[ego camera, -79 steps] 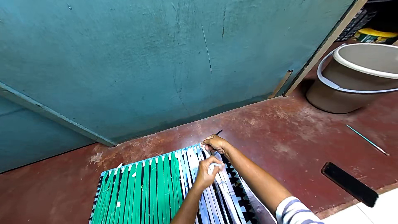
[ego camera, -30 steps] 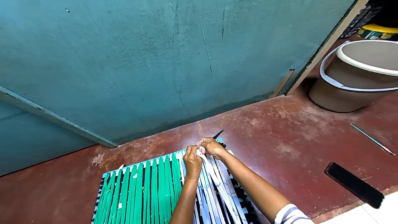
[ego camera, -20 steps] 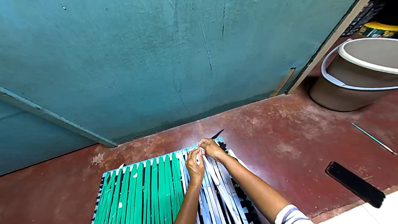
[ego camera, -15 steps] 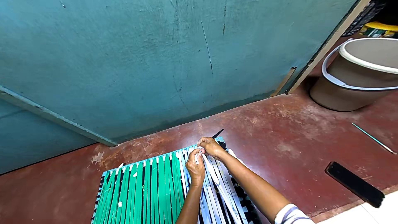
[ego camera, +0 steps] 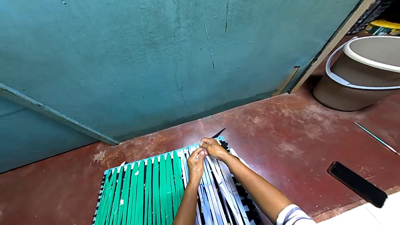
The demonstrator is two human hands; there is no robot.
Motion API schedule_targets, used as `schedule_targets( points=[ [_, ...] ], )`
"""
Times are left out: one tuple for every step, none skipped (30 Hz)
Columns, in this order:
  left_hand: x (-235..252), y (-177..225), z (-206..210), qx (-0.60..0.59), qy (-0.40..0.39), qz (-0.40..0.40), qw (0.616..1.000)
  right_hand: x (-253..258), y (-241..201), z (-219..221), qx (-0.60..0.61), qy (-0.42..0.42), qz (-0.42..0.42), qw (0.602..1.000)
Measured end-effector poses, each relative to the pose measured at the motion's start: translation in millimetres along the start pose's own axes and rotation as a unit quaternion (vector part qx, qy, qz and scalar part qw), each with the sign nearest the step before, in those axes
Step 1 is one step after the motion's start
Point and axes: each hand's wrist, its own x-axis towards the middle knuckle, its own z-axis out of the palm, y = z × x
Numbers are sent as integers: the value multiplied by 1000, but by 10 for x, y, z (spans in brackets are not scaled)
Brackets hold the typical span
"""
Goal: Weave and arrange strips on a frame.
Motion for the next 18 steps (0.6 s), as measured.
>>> schedule_targets(
  points=[
    [-6, 16, -3, -22, -6, -27, 999, -4, -6, 1, 13, -1, -1, 1000],
    [-21, 17, 8, -34, -4, -39, 999, -6, -12, 6, 31, -2, 0, 1000],
    [-48, 7, 34, -32, 3, -32, 999, 1, -16, 12, 54, -2, 4, 999],
    [-82, -21, 72, -20, 16, -11, 1000, 8, -19, 15, 82, 1, 10, 997],
    [-118, -67, 109, -10, 31, 17, 999, 12, -19, 20, 109, 1, 18, 994],
    [-147, -121, 134, -8, 41, 36, 998, 14, -19, 28, 130, 0, 27, 991],
    [-165, -166, 151, -21, 46, 39, 998, 11, -15, 38, 144, -2, 33, 989],
    [-177, -191, 170, -47, 56, 36, 997, 4, -3, 50, 156, -5, 37, 987],
    [-176, -184, 193, -79, 70, 32, 994, -4, 14, 60, 166, -7, 39, 985],
    [-166, -152, 207, -104, 81, 27, 991, -13, 32, 71, 177, -8, 38, 983],
    [-156, -116, 207, -118, 86, 24, 989, -25, 45, 83, 187, -7, 37, 982],
    [-143, -93, 199, -117, 90, 26, 989, -33, 52, 93, 192, -7, 35, 981],
    [-126, -89, 180, -100, 93, 35, 990, -42, 53, 102, 193, -7, 33, 981],
    [-110, -100, 156, -67, 97, 56, 991, -47, 53, 106, 190, -8, 31, 981],
    [-94, -116, 139, -20, 103, 88, 991, -50, 51, 103, 185, -8, 28, 982],
    [-79, -118, 124, 27, 106, 119, 987, -50, 46, 96, 176, -8, 24, 984],
    [-71, -115, 111, 67, 109, 147, 981, -51, 40, 90, 160, -11, 20, 987],
    [-70, -109, 101, 102, 113, 172, 973, -50, 29, 87, 142, -15, 18, 990]
  ],
)
